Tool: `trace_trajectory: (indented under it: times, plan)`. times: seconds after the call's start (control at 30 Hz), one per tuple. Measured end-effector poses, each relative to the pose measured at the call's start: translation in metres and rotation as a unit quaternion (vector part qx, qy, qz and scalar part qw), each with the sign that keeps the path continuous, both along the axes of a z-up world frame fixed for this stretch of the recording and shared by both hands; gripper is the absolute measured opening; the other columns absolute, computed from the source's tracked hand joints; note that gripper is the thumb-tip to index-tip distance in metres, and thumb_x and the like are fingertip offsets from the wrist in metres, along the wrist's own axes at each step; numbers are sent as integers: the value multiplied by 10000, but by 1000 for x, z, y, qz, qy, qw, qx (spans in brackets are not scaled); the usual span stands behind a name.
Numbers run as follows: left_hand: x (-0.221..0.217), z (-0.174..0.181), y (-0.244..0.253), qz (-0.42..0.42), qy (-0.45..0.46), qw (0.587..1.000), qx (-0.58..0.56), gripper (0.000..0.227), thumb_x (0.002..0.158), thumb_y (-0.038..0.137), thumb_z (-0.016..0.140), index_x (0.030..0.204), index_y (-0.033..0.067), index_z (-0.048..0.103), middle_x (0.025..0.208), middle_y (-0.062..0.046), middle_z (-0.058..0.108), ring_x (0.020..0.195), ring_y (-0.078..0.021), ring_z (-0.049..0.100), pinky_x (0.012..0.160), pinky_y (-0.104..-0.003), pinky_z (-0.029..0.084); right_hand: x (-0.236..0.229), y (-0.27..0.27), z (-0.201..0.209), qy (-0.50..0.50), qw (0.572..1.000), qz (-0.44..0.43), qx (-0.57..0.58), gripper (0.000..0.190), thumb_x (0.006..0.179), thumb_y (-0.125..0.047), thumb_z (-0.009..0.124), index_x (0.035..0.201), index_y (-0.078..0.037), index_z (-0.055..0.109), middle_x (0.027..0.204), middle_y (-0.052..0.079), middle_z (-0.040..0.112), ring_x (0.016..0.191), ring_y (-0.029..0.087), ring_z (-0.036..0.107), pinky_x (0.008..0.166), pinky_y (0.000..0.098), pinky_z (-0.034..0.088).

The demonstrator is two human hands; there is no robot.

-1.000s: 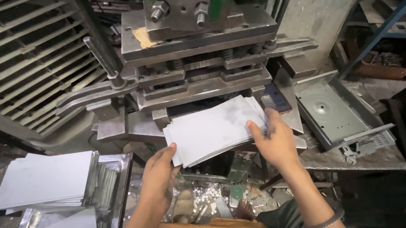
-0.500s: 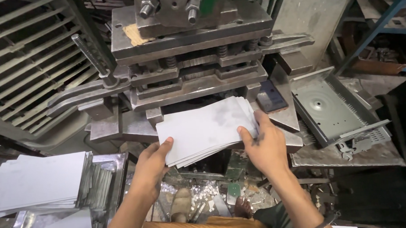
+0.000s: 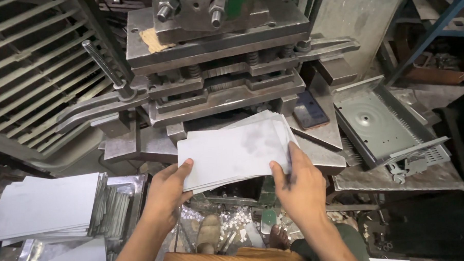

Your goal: Operating a manual stamping press to punch holes or indentations into rectangular metal plates and then sorting the plates.

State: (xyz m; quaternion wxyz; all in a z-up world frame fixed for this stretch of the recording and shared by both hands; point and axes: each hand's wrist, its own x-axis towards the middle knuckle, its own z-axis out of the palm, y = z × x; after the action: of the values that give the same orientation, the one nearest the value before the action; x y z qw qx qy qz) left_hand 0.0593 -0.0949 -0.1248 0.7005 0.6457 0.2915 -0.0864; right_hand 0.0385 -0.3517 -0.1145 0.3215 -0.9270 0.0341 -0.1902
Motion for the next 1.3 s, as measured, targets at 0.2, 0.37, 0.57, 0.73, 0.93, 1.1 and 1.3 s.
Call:
trace_trajectory:
  times: [0.2,0.37,0.57,0.73,0.93,1.1,1.3]
  plan:
    - [5,-4,7,-23,11,1000,7,566,929,345,655,1332,-50,604,1159,-181,752,1050,-248,710,906,-382,546,-7,-9,-32,-26,982,2,187,561,896,-271,731,1335,34,561,1181,218,698,1004,299,709,860,406,569]
    - [1,7,10,-38,34,999,15,512,943,362,655,1253,-46,655,1121,-152,734,1030,-222,678,898,-378,541,3,-11,-27,96,841,-23,532,501,894,-206,730,1258,77,534,1166,210,672,1043,263,677,902,390,588]
    - [-11,4,10,-56,33,998,18,511,941,383,659,1192,-62,654,1088,-175,733,1001,-219,680,881,-351,558,5,-16,-20,189,776,-32,601,463,849,-173,740,1186,83,552,1108,203,698,983,262,699,875,397,624]
    - [-32,10,5,-18,130,991,-10,643,891,419,704,1343,4,512,1160,-161,724,1079,-259,666,885,-365,536,3,-34,-22,275,766,-20,580,521,838,-282,760,1190,61,590,1060,179,701,897,224,682,791,361,602]
    - [-53,16,10,-86,146,985,18,617,870,450,739,1337,55,659,1155,-195,738,1110,-293,655,918,-415,502,6,-44,-14,382,779,34,495,532,786,-332,789,1189,-1,686,971,130,753,815,196,657,706,355,542]
    - [-56,9,12,-84,71,994,6,578,833,380,742,1303,52,666,1142,-238,743,1117,-333,699,965,-466,509,10,-54,-12,352,800,96,476,554,766,-292,810,1232,-9,713,1039,124,808,912,202,694,838,360,537]
    - [-6,45,9,-137,-146,966,164,463,812,324,760,1191,69,684,1077,-127,781,968,-211,735,862,-370,579,49,-67,34,246,888,152,357,587,752,-327,793,1285,-113,673,1128,95,813,1048,216,720,967,417,529]
